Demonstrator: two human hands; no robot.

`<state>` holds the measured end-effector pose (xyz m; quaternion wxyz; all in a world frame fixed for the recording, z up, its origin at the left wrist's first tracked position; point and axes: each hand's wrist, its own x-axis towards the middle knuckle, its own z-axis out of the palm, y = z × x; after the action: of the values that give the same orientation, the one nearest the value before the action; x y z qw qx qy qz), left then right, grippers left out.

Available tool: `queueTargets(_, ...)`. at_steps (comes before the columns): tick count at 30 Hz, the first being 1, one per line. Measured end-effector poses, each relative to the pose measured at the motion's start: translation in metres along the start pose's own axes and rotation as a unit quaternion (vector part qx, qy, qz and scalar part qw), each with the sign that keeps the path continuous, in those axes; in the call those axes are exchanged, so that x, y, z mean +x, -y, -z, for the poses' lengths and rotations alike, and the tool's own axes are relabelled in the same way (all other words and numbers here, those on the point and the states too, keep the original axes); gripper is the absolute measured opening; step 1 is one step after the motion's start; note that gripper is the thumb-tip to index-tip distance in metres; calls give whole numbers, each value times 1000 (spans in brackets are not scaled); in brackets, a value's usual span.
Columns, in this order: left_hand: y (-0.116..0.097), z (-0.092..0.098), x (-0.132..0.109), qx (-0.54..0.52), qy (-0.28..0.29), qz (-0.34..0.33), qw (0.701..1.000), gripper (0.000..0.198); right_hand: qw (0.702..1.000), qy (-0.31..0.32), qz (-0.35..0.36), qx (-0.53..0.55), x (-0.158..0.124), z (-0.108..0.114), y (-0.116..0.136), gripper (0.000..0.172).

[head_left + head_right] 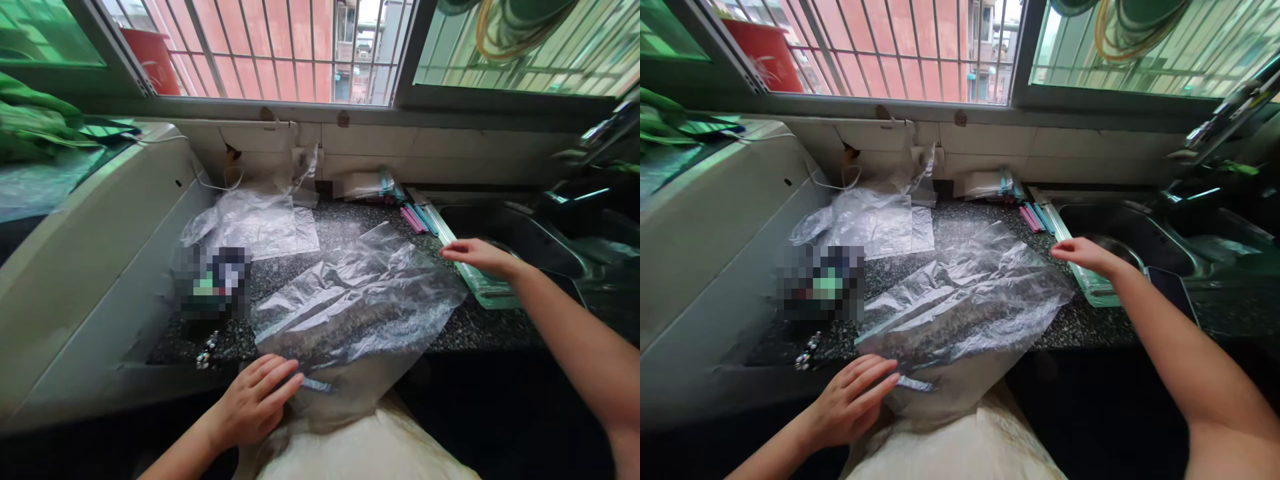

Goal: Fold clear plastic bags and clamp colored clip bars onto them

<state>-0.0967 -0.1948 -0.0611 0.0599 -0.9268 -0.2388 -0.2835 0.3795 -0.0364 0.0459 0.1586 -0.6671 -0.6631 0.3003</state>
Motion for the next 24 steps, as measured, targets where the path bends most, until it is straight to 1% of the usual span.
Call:
queueTargets(1, 1, 5, -3, -18, -1, -9, 1000, 40, 999, -44, -18, 16, 14, -1, 10, 59)
queueTargets(2, 2, 10, -4, -39, -11, -6, 999, 40, 997, -60, -45, 29, 30, -4, 21, 58)
queueTargets(3, 3, 15, -3, -63, -25, 12, 998, 39, 995, -65, -72, 34, 45, -9, 32, 57)
queueTargets(4, 4, 20, 0, -86, -39, 43, 995, 38, 995, -58, -79, 32, 61, -14, 42, 57)
queueTargets(6, 7, 26, 13, -113, -59, 130, 983, 39, 995, -42, -85, 24, 89, -27, 61, 56)
queueTargets(8, 11, 25, 32, -101, -47, 217, 970, 35, 996, -22, -90, 15, 111, -40, 76, 52)
queueTargets(9, 13, 21, 41, -78, -27, 258, 962, 31, 996, -14, -91, 10, 120, -46, 81, 48)
queueTargets(10, 15, 17, 50, -57, 8, 284, 957, 29, 996, -6, -91, 5, 128, -52, 86, 42)
queueTargets(12, 18, 6, 60, -16, 56, 306, 950, 28, 996, 1, -86, -3, 139, -60, 93, 33)
queueTargets(15, 20, -6, 63, 23, 111, 297, 948, 30, 998, -22, -62, -4, 148, -64, 99, 27)
queueTargets(17, 23, -6, 64, 23, 140, 288, 947, 32, 998, -48, -32, 8, 151, -62, 102, 22)
queueTargets(20, 32, 4, 76, -16, 181, 302, 936, 31, 997, -71, 18, 37, 153, -55, 107, 14)
queueTargets(22, 46, 10, 94, -40, 190, 332, 923, 32, 994, -77, 48, 59, 153, -51, 110, 12)
queueTargets(24, 67, 9, 118, -35, 150, 358, 921, 32, 990, -81, 79, 79, 153, -47, 116, 13)
